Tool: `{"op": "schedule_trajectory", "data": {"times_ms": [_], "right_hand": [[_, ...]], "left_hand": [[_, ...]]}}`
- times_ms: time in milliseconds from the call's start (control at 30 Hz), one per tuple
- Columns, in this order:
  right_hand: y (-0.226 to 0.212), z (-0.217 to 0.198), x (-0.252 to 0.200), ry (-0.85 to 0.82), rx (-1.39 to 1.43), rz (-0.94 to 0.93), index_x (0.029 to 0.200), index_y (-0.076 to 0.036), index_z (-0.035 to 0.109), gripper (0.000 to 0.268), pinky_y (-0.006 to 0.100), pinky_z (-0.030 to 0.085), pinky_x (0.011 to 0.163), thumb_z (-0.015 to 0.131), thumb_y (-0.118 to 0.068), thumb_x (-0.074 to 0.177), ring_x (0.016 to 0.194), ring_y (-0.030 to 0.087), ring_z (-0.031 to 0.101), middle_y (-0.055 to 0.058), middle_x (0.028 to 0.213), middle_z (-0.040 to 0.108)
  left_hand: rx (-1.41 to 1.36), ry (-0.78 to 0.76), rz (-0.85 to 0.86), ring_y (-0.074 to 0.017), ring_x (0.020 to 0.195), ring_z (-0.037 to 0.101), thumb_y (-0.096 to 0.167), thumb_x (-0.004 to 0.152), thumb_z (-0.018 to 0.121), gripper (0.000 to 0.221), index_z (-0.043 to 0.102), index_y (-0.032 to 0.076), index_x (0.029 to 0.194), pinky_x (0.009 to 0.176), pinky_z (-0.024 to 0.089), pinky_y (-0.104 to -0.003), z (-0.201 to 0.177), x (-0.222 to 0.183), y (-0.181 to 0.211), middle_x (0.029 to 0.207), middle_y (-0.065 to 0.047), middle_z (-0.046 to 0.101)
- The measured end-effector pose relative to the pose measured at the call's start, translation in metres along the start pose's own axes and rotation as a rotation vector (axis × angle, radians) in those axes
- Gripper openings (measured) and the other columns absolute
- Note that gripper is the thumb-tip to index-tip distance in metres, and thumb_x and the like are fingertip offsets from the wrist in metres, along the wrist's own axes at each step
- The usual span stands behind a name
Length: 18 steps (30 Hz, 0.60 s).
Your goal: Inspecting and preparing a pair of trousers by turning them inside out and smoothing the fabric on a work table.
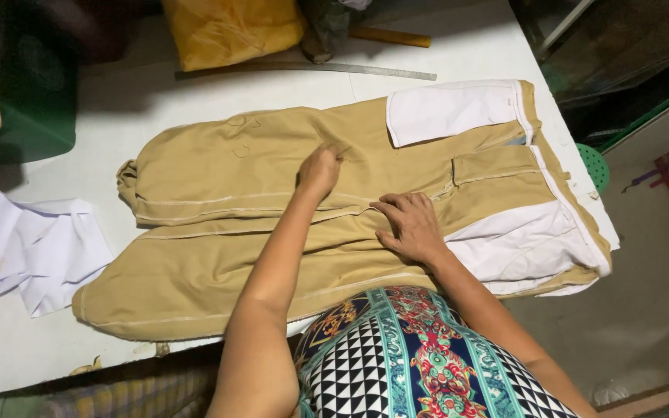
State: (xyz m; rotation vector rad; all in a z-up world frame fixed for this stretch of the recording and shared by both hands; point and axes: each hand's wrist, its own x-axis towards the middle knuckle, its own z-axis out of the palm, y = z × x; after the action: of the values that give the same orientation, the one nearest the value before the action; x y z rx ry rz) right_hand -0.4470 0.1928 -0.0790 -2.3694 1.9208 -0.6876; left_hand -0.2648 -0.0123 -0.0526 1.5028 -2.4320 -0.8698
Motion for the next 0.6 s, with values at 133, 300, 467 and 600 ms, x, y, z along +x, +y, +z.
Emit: {"op": "schedule_trajectory", "data": {"times_ms": [133,300,467,600], "right_hand": [[-0.001,-0.002,0.000,-0.007,-0.003,-0.006,0.130,-0.029,0.065,0.060,0.043,0.037,0.103,0.053,-0.069,0.087,0.113,0.023,0.059,0.000,0.126,0.063],[-0.004,-0.005,0.001,-0.005,0.003,-0.006,0.130,-0.029,0.065,0.059,0.043,0.037,0.104,0.056,-0.067,0.086,0.114,0.024,0.059,0.000,0.127,0.064],[-0.002,-0.003,0.000,0.001,-0.018,-0.013,0.129,-0.028,0.065,0.059,0.043,0.037,0.104,0.058,-0.067,0.085,0.114,0.023,0.059,-0.001,0.126,0.064],[-0.001,-0.005,0.000,-0.045,-0.001,0.008,0.131,-0.029,0.065,0.060,0.042,0.037,0.105,0.058,-0.068,0.086,0.115,0.023,0.059,-0.001,0.127,0.064]], "left_hand": [[0.095,0.037,0.046,-0.0369,0.109,0.071,0.016,0.099,0.056,0.024,0.068,0.007,0.117,0.092,0.058,-0.055,0.015,-0.009,0.006,0.112,-0.015,0.069],[0.146,0.133,0.201,-0.0399,0.098,0.072,0.011,0.098,0.048,0.023,0.066,0.002,0.110,0.086,0.058,-0.058,0.055,0.014,-0.006,0.105,-0.017,0.066],[0.279,0.311,0.356,-0.0320,0.083,0.075,0.009,0.097,0.050,0.017,0.067,0.006,0.098,0.075,0.062,-0.051,0.048,0.014,-0.009,0.089,-0.009,0.064],[-0.156,0.125,-0.020,-0.0400,0.121,0.064,0.021,0.105,0.043,0.033,0.066,0.013,0.127,0.100,0.052,-0.059,-0.032,-0.045,-0.012,0.122,-0.016,0.065]]}}
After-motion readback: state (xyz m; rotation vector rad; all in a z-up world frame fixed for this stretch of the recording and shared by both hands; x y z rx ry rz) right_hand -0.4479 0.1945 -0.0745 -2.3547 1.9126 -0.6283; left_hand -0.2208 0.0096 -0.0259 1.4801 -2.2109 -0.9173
